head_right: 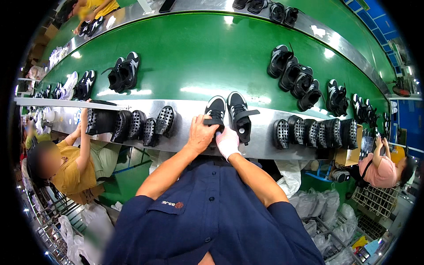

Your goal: The person picks up black shoes one at a time from a conveyor belt, turns them over to look at the soles, pulls on the straps, and places them back on the belt.

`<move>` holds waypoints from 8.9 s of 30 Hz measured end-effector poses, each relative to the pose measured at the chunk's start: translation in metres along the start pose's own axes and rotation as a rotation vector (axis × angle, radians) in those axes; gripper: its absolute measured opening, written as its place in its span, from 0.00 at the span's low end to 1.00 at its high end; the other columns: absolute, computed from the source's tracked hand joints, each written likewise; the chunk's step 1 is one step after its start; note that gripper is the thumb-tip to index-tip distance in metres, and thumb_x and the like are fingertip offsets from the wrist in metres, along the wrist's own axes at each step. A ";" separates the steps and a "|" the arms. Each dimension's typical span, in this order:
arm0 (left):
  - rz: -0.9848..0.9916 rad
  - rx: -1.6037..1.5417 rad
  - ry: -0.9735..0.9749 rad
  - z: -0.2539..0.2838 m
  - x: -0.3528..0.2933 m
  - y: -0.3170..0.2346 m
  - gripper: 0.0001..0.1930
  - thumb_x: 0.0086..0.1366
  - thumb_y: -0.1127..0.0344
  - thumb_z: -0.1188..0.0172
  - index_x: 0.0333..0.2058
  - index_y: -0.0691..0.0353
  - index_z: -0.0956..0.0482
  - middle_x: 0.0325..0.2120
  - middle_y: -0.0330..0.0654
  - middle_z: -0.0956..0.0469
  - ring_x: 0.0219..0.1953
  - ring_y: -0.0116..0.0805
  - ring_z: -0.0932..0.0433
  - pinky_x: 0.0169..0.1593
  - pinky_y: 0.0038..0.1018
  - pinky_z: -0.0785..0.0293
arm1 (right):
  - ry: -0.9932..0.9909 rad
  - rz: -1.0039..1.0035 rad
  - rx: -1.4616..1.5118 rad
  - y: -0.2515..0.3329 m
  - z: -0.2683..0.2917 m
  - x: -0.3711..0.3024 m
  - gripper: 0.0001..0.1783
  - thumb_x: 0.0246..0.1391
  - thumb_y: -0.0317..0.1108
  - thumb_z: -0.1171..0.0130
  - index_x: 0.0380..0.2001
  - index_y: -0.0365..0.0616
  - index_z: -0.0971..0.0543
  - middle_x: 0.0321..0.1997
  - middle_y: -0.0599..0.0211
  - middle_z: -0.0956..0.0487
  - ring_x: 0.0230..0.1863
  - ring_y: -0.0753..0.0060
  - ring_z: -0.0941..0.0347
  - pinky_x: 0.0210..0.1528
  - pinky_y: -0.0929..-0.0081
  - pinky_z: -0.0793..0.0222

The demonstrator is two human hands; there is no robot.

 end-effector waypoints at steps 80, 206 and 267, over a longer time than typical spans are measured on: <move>1.048 0.012 -0.110 0.044 -0.074 0.015 0.17 0.59 0.62 0.30 0.46 0.56 0.22 0.41 0.48 0.23 0.47 0.56 0.22 0.47 0.49 0.24 | 0.241 0.439 -0.054 0.052 0.011 -0.009 0.22 0.60 0.48 0.39 0.35 0.35 0.18 0.33 0.40 0.17 0.39 0.37 0.18 0.46 0.50 0.24; 0.961 -0.705 -0.028 -0.053 -0.004 -0.059 0.26 0.67 0.80 0.47 0.64 0.67 0.27 0.48 0.53 0.16 0.49 0.36 0.17 0.55 0.30 0.24 | -0.409 0.477 0.320 -0.046 0.126 -0.047 0.18 0.49 0.40 0.24 0.29 0.46 0.25 0.28 0.62 0.25 0.28 0.51 0.25 0.32 0.58 0.29; 1.086 -0.529 -0.020 -0.062 0.007 -0.037 0.15 0.65 0.61 0.35 0.37 0.70 0.14 0.26 0.48 0.14 0.28 0.36 0.17 0.38 0.33 0.24 | 0.374 -0.137 1.033 -0.066 0.059 0.021 0.11 0.64 0.39 0.34 0.35 0.44 0.20 0.28 0.71 0.19 0.25 0.79 0.26 0.27 0.76 0.27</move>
Point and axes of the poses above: each hand's wrist, its own x-axis towards the middle knuckle, its own z-axis out of the back of the hand, y = z × x, the point moved 6 cm from there along x, towards the middle knuckle
